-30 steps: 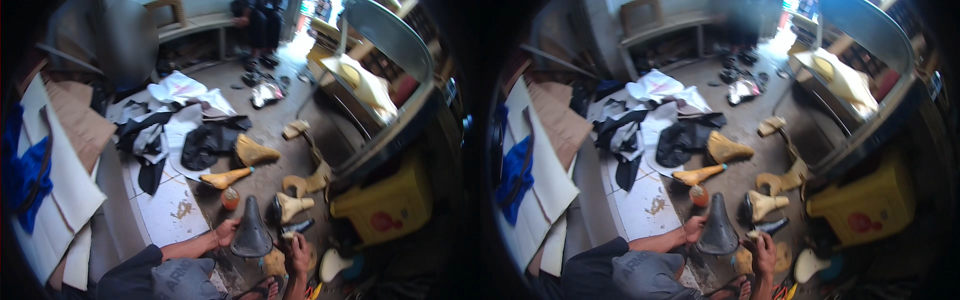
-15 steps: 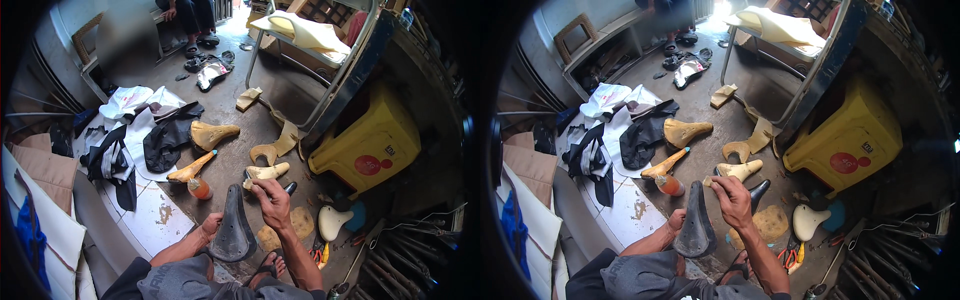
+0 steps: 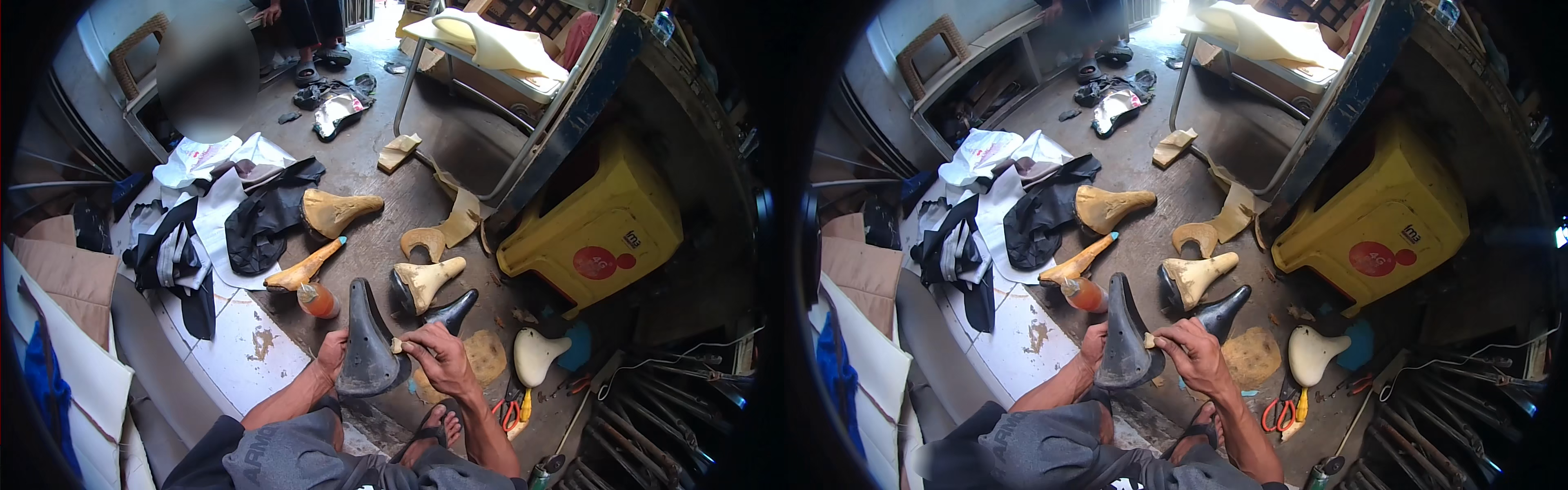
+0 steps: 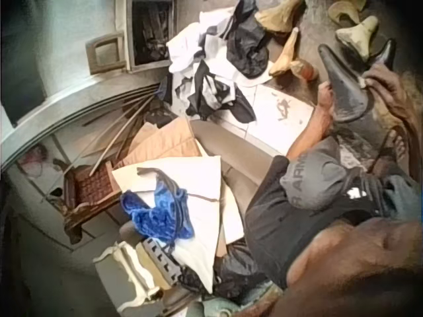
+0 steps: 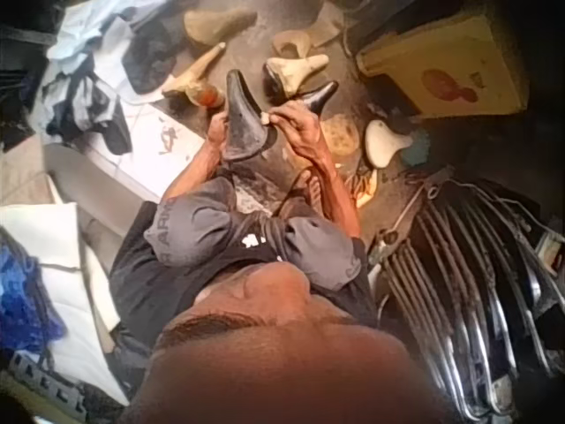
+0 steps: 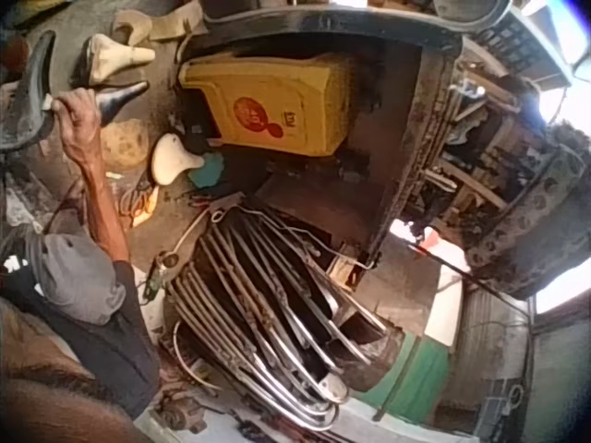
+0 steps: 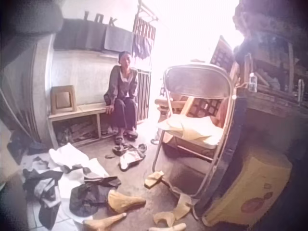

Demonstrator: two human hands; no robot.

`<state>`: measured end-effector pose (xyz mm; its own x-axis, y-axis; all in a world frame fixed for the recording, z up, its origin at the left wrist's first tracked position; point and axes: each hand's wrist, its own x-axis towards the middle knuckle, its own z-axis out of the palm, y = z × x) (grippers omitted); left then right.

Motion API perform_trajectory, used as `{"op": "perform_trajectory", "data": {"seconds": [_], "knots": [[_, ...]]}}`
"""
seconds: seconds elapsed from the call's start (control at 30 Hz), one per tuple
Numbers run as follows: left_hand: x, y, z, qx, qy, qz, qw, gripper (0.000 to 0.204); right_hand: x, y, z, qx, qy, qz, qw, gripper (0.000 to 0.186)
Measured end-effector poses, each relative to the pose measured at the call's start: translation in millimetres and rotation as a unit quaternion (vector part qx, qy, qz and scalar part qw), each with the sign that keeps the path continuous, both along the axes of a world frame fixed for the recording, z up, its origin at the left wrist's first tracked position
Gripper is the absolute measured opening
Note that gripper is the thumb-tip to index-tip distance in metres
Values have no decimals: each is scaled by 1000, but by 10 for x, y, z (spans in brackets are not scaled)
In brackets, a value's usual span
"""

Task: The person applies adhesive to the underside and edges of multiple bicycle seat frames and foam pads using a small applicator. The person then presses the foam onto the seat frames, ensuring a secure bond across several seats.

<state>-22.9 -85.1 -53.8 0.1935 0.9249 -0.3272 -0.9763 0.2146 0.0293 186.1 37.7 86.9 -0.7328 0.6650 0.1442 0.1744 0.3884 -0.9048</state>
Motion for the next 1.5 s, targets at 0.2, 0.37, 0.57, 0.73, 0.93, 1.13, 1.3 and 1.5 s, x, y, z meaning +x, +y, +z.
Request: {"op": "perform_trajectory", "data": {"seconds": [0.2,0.37,0.57,0.73,0.93,1.13,1.3,1.5], "knots": [[112,130,161,-46,60,23,997,38,127,-104,37,29,2,-72,997,11],[243,272,239,-3,46,17,999,48,171,-185,51,14,15,-178,984,12],[413,425,420,-57,72,63,994,48,196,-290,153,165,9,-147,975,11],[448,504,352,-69,65,95,991,47,299,-302,-49,-7,92,-251,964,15],[429,476,539,-33,65,60,996,45,314,-36,-275,-350,187,-258,881,27],[384,445,469,-56,159,48,985,45,325,-66,-104,-255,94,-218,937,27],[325,480,353,6,64,58,996,49,294,-97,22,-150,60,-203,966,23],[366,537,597,-15,87,57,994,51,127,-208,35,-59,70,-261,961,18]]}}
